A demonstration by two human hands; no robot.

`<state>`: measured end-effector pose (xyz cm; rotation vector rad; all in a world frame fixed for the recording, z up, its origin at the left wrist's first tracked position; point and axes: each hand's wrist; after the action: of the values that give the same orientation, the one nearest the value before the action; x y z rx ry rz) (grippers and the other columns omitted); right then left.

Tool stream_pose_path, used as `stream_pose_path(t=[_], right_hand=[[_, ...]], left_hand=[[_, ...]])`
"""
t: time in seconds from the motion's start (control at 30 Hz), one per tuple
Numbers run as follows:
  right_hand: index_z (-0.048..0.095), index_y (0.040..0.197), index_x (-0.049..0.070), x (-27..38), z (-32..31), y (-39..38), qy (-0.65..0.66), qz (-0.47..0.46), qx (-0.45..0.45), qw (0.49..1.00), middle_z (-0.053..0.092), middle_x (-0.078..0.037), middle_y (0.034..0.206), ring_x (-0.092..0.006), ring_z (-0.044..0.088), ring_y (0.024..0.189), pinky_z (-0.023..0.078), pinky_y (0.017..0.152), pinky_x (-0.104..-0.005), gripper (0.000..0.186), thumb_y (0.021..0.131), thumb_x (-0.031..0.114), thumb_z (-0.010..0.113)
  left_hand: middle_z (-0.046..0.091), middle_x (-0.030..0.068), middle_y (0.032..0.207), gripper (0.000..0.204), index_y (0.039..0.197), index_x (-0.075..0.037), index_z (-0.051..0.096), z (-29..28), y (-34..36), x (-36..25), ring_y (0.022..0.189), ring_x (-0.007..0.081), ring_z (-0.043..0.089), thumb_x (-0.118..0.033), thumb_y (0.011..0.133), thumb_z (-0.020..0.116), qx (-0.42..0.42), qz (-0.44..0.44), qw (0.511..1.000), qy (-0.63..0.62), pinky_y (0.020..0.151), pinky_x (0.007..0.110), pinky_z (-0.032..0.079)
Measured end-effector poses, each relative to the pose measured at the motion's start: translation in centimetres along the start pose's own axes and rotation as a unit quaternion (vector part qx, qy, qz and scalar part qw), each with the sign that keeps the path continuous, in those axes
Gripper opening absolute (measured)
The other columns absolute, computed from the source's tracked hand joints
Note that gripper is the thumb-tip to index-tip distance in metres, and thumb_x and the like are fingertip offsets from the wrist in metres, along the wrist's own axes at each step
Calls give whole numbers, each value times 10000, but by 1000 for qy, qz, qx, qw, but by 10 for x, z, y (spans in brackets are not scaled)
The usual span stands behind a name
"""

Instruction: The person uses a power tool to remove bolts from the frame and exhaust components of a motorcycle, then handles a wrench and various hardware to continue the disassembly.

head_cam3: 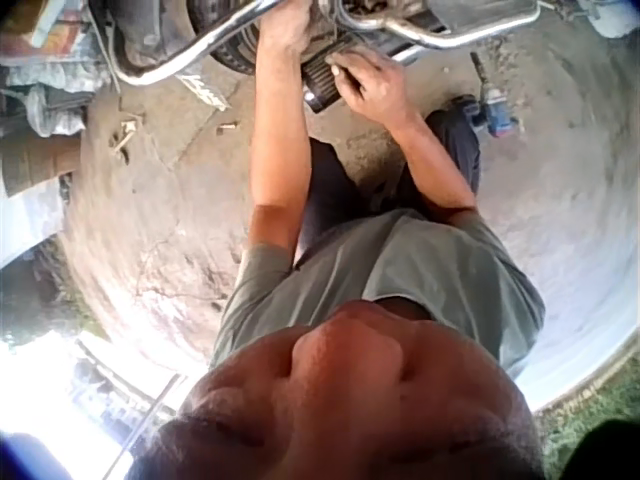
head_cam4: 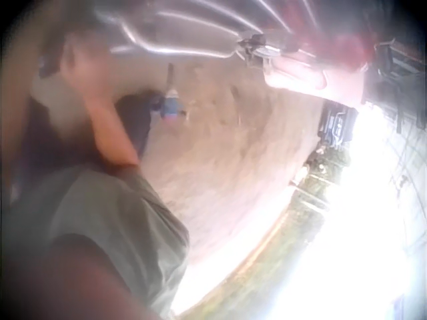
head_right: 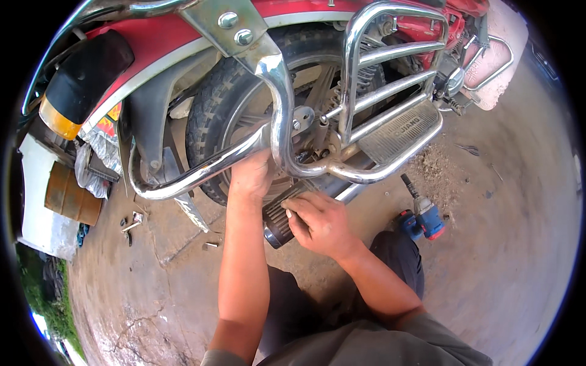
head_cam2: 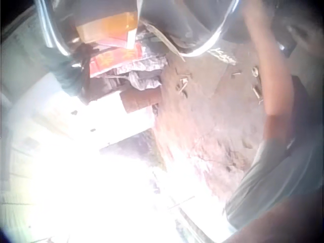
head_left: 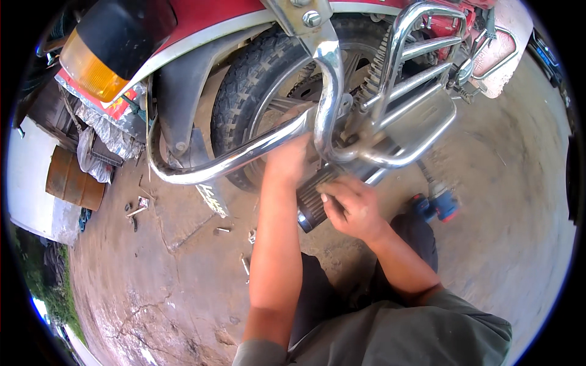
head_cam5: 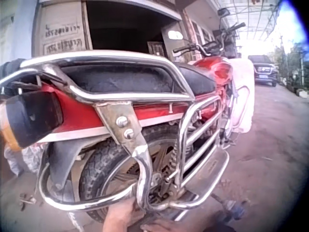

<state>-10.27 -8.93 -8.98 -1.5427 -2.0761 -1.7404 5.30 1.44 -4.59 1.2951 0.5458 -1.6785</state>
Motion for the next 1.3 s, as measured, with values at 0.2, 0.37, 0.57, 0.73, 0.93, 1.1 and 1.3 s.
stream_pose_path(t=[0.2, 0.37, 0.57, 0.73, 0.93, 1.1, 1.3], right_hand=[[733, 992, 61, 2, 1, 0, -6, -10, 3, 1000, 713, -109, 902, -311, 689, 762, 568, 672, -389, 193, 801, 33, 743], [735, 1004, 53, 2, 4, 1, -28, -23, 21, 999, 713, -126, 916, -315, 697, 771, 568, 675, -386, 189, 817, 27, 739], [734, 1016, 23, 12, 3, 6, -25, 49, 83, 995, 699, -153, 896, -287, 685, 721, 536, 619, -346, 152, 864, 11, 728], [725, 1020, -3, 13, 3, 5, -77, 47, 102, 991, 683, -142, 869, -229, 647, 693, 493, 601, -317, 137, 886, -3, 696], [710, 1035, 8, 27, 18, 14, -119, 80, 140, 980, 661, -128, 840, -231, 626, 697, 472, 624, -323, 156, 881, -9, 686], [706, 1040, 19, 29, 13, 9, -163, 101, 146, 970, 662, -122, 858, -223, 623, 706, 473, 631, -319, 169, 876, -13, 680], [707, 1048, 26, 40, 23, 20, -172, 119, 152, 966, 667, -118, 877, -228, 633, 735, 490, 672, -318, 183, 874, -9, 666]], left_hand=[[717, 85, 1078, 263, 1225, -18, 659, 8, 8, -6, 930, 184, 699, -84, 971, 673, 28, -90, 990, -109, 823, 326, 580], [741, 102, 1046, 248, 1136, 13, 701, 4, 20, -5, 916, 185, 712, -147, 947, 721, 106, -86, 969, -206, 827, 313, 590], [736, 89, 1004, 237, 1089, 39, 731, -6, 31, 5, 886, 143, 684, -131, 925, 749, 109, -28, 988, -102, 807, 262, 561], [753, 117, 1066, 267, 1139, 56, 741, -7, 30, 1, 966, 146, 692, -63, 901, 717, 211, 40, 970, -111, 888, 267, 540], [750, 97, 1060, 304, 1190, 34, 726, -28, 35, -4, 958, 133, 684, -126, 934, 689, 214, 84, 973, 29, 856, 273, 533], [746, 103, 983, 307, 1177, 51, 720, -21, 29, -1, 838, 128, 694, -127, 927, 711, 225, 94, 970, 0, 733, 283, 556], [733, 99, 939, 291, 1162, 38, 713, -29, 21, -42, 800, 136, 687, -129, 925, 704, 194, -92, 974, -66, 719, 280, 554]])
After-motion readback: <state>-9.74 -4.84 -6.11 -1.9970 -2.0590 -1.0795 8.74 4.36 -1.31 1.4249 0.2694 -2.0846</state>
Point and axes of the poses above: each hand's wrist, its own y-axis towards the middle knuckle, its own z-axis out of the palm, x = y × z
